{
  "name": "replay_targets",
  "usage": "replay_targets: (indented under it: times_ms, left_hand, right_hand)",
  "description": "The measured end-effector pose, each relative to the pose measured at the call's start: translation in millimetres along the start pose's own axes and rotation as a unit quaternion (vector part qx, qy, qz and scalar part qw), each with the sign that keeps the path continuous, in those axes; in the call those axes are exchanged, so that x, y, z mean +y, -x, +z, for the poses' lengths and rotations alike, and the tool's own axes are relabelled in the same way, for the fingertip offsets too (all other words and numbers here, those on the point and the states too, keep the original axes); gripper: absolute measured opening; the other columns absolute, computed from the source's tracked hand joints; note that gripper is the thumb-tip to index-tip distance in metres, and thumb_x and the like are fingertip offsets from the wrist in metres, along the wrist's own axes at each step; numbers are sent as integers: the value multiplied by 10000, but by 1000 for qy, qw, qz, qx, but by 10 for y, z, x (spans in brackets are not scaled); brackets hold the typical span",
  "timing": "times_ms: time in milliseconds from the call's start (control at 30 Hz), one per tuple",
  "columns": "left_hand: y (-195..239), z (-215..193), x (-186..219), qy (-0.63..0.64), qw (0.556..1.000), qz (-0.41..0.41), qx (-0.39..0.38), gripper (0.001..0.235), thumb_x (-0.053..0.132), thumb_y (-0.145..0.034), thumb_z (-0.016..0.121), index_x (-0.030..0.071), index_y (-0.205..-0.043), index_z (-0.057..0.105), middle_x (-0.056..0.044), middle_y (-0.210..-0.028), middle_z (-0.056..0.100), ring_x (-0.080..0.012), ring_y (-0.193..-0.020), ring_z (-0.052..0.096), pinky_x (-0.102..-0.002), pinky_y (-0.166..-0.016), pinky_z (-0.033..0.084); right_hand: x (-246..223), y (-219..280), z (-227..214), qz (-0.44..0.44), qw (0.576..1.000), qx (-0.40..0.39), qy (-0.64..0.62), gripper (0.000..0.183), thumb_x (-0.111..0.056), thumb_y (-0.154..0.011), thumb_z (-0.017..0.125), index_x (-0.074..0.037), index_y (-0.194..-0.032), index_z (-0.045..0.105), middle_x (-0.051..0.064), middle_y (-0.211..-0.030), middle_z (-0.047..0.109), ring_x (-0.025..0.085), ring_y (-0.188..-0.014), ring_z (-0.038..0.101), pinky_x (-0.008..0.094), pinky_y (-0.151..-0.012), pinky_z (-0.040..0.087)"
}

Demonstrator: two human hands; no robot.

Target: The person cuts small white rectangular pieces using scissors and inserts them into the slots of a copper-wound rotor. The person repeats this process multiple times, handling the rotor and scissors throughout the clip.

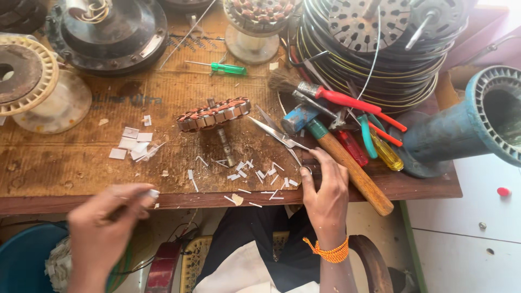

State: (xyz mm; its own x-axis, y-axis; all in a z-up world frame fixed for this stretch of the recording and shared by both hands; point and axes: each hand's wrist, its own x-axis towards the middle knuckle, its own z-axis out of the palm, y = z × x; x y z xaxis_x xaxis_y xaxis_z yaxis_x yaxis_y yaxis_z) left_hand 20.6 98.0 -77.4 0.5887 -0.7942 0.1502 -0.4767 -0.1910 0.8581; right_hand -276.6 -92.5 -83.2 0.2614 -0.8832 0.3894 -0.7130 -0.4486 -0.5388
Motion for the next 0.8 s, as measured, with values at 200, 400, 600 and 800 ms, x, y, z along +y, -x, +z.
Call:
replay_targets:
  times_ms: [200, 400, 600, 800]
  left_hand:
    - [299, 214, 31, 6, 995, -29, -96, 239, -1, -825, 716, 97, -1031, 786, -51, -988, 788, -94, -749, 790, -264, -624, 607]
    - [240, 443, 202, 74, 981, 128, -126, 130, 38, -807, 761, 77, -929, 743, -79, -1101, 714, -130, -886, 750, -235, -668, 592]
    - [101, 765, 694, 217, 953, 32, -210, 107, 14, -858, 714, 54, -957, 712, -34, -989, 750, -105, -746, 768, -230, -570, 607]
    - [-48, 952, 1045, 285, 925, 105, -229, 164, -32, -885, 694, 54, -1012, 752, -59, -993, 707, -143, -795, 757, -253, -636, 623]
  right_hand:
    - [-27, 32, -130, 41, 995, -43, 85, 352, -190, -900, 725, -125, -1241, 668, 55, -1176, 711, 288, -962, 629, 453, -894, 477]
    - [-147, 130, -478, 162, 972, -143, 94, 422, -243, -843, 734, -243, -1257, 656, -8, -1011, 724, 198, -757, 700, 414, -780, 557]
    - [-129, 267, -671, 254, 909, -264, 198, 648, -305, -846, 793, -390, -1441, 550, -23, -957, 775, 199, -838, 710, 404, -769, 545]
    - [320, 464, -520, 351, 892, -125, -254, 661, -56, -813, 745, -200, -1436, 575, 155, -900, 794, 161, -677, 667, 303, -577, 478]
